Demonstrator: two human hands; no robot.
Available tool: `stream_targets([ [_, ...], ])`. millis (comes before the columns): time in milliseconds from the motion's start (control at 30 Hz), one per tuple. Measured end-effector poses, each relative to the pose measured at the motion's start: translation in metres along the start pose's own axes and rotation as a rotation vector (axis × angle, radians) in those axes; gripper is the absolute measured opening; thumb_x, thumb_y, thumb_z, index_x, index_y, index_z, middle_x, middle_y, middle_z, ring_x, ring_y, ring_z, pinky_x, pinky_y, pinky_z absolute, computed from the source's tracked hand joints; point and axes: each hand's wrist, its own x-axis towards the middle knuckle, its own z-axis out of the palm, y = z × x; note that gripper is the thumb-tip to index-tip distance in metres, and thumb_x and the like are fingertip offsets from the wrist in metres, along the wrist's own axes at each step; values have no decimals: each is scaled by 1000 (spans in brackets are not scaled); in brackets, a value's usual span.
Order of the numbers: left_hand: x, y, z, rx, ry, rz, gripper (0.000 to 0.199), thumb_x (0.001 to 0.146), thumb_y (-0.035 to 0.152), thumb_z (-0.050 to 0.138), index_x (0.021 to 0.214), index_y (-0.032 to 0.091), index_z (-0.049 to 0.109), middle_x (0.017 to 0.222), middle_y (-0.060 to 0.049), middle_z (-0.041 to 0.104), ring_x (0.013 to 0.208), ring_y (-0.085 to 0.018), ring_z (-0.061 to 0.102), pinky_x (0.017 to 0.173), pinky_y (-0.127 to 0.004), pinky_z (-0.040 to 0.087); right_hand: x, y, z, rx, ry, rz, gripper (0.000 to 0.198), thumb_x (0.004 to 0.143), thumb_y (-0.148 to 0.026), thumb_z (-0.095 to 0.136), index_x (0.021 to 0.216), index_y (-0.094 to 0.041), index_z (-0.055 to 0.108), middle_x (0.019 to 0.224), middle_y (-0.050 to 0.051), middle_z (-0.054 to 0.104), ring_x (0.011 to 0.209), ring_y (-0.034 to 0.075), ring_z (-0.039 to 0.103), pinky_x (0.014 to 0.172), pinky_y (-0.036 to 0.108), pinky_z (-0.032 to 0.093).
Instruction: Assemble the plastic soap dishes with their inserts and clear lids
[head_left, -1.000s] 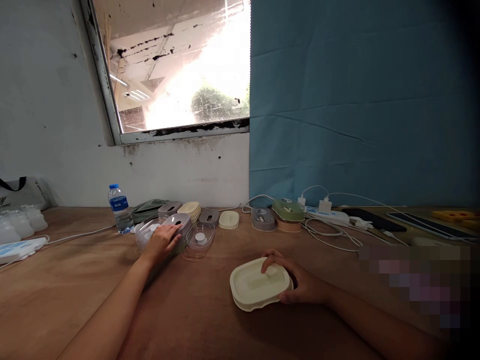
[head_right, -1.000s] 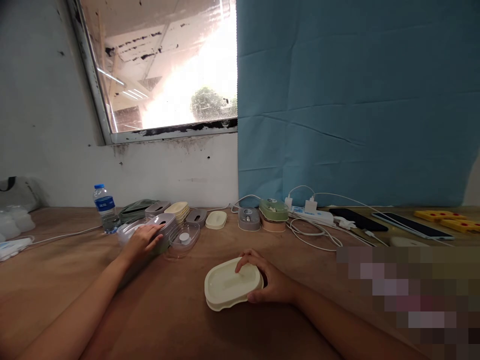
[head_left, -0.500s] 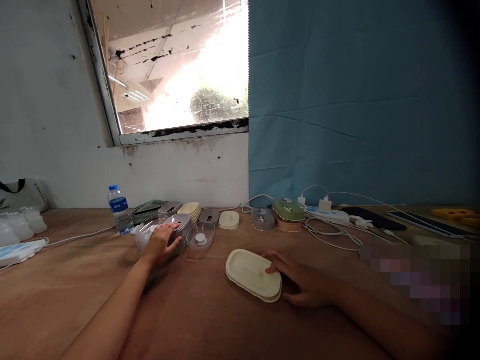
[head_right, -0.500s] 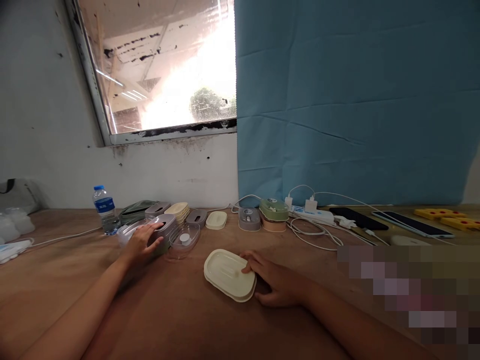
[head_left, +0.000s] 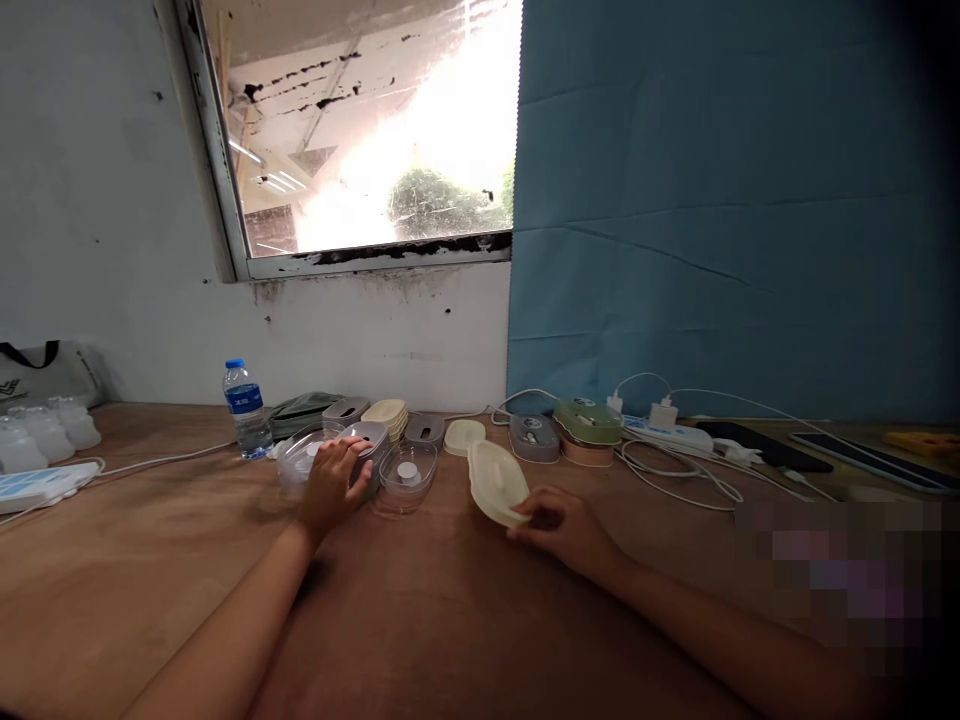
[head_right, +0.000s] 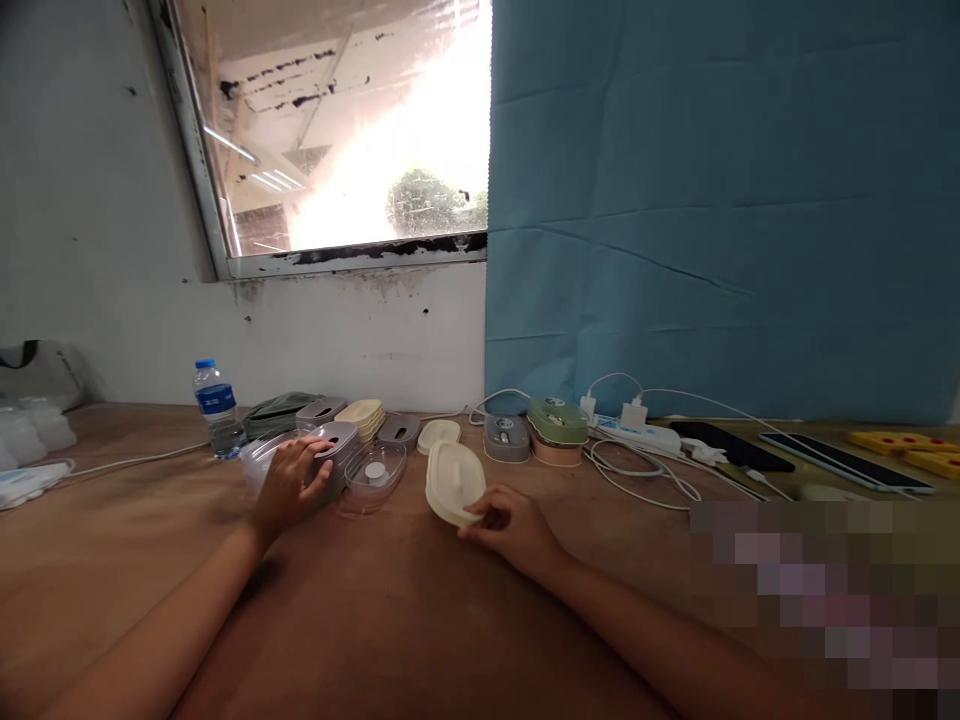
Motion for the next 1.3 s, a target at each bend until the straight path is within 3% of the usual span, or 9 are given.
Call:
stream_targets([
  [167,-2,-1,3,-19,-1,-34,21,81,23,40,100,18,49,101,-7,55,97,-22,48,87,-38,34,66,21,43,-100,141,48,26,68,-39,65,80,-16,63,80,6,58,61,16,55,59,32,49],
  [267,-3,-6,6,-31,-6,-84,20,81,21,39,97,18,50,98,-7,56,95,-22,49,84,-37,35,101,39,60,-174,153,88,20,77,-32,59,86,-14,59,88,6,58,69,14,56,65,31,48],
  [400,-4,-12,10,-43,22,-137,18,80,20,40,94,18,50,95,-7,56,94,-21,50,83,-37,36,123,56,72,-260,109,126,19,86,-28,48,99,-14,54,99,4,57,81,14,57,71,33,48],
  [800,-3,-8,10,-14,40,-136,18,80,22,40,93,18,51,94,-7,55,93,-22,49,84,-37,35,129,73,76,-451,37,114,23,86,-28,49,105,-15,52,108,6,53,93,18,54,79,38,46],
  [1300,-3,-10,10,-1,52,-143,17,78,20,42,92,19,52,93,-6,55,90,-21,50,83,-36,36,127,82,67,-471,-129,-5,23,86,-27,49,105,-15,52,108,6,54,92,18,54,79,38,46],
])
